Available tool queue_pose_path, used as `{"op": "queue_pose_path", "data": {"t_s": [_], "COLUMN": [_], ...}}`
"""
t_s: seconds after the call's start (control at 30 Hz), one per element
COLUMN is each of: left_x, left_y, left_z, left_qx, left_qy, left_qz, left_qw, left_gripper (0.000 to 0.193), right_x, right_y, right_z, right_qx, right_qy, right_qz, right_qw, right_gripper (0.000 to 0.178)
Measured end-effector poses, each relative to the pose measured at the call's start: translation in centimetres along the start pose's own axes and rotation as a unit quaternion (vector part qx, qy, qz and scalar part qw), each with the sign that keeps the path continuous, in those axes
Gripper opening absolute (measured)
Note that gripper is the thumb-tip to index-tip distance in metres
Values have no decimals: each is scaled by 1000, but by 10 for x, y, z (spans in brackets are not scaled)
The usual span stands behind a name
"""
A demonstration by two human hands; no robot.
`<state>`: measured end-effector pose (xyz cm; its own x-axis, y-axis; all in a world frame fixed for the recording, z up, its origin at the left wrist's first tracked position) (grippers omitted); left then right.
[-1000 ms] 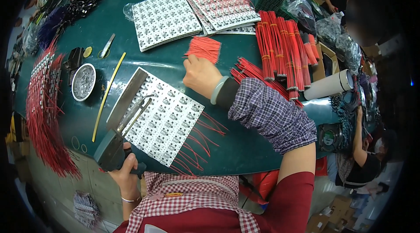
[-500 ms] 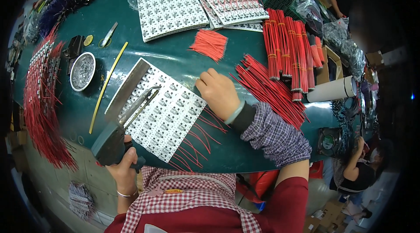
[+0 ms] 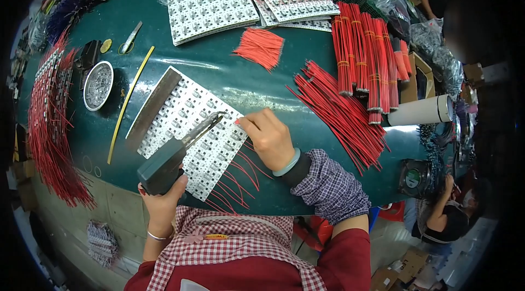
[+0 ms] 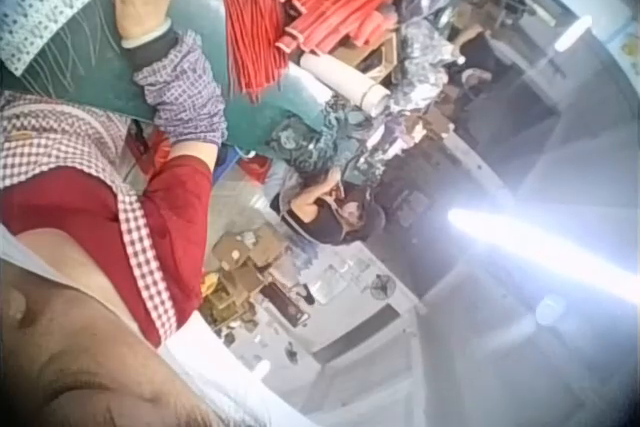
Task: The person places a circuit board on the table, secures it with a metal bar, and solders red wires onto the board using a soldering tool.
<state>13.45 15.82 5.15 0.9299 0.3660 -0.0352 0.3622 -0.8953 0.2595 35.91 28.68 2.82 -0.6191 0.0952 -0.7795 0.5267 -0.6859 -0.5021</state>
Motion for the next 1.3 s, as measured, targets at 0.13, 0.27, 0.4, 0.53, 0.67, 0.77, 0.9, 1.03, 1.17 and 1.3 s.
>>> {"op": "queue_pose_path", "data": {"t_s": [0.13, 0.27, 0.4, 0.53, 0.67, 0.77, 0.9, 1.03, 1.17, 1.3], "left_x": [6, 11, 14, 15, 16, 17, 17, 17, 16, 12], "left_y": [-1, 1, -5, -7, -8, -7, -9, -7, -1, 0], "left_z": [7, 12, 2, 2, 0, -5, -4, -3, -8, -4], "left_qx": [35, 85, 108, 93, 102, 98, 98, 114, 131, 121], "left_qy": [-23, -57, -117, -106, -126, -134, -136, -140, -105, -99], "left_qz": [18, -19, 28, 30, 38, 47, 44, 36, 8, -12], "left_qw": [999, 995, 987, 990, 986, 985, 985, 983, 986, 988], "left_gripper": [21, 15, 11, 10, 10, 11, 13, 14, 15, 14], "right_x": [2, 2, 2, 3, 4, 0, 3, 4, 3, 3], "right_y": [1, 0, 0, -1, -2, -3, -3, -3, -3, -3], "right_z": [0, 1, 0, 0, -1, 2, 2, 2, 2, 2], "right_qx": [1, 2, -4, 2, -1, -6, -8, -11, -12, -12], "right_qy": [4, 0, 6, 2, 2, 9, 0, 8, 10, 7], "right_qz": [-1, 2, 3, 7, 10, 14, 20, 12, 12, 9], "right_qw": [1000, 1000, 1000, 1000, 1000, 1000, 1000, 1000, 1000, 1000], "right_gripper": [27, 27, 25, 24, 22, 24, 26, 25, 24, 25]}}
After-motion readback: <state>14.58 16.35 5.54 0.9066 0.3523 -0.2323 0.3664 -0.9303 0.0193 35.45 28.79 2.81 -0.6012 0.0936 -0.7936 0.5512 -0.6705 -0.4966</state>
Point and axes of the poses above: each hand's wrist, its own y-axis away from the middle knuckle, its own x-axis out of the palm, z = x × y, the point moved 3 cm from there along -y, towards the middle knuckle, and after that the axes turned 1 degree about -y, right-handed, at the moved point
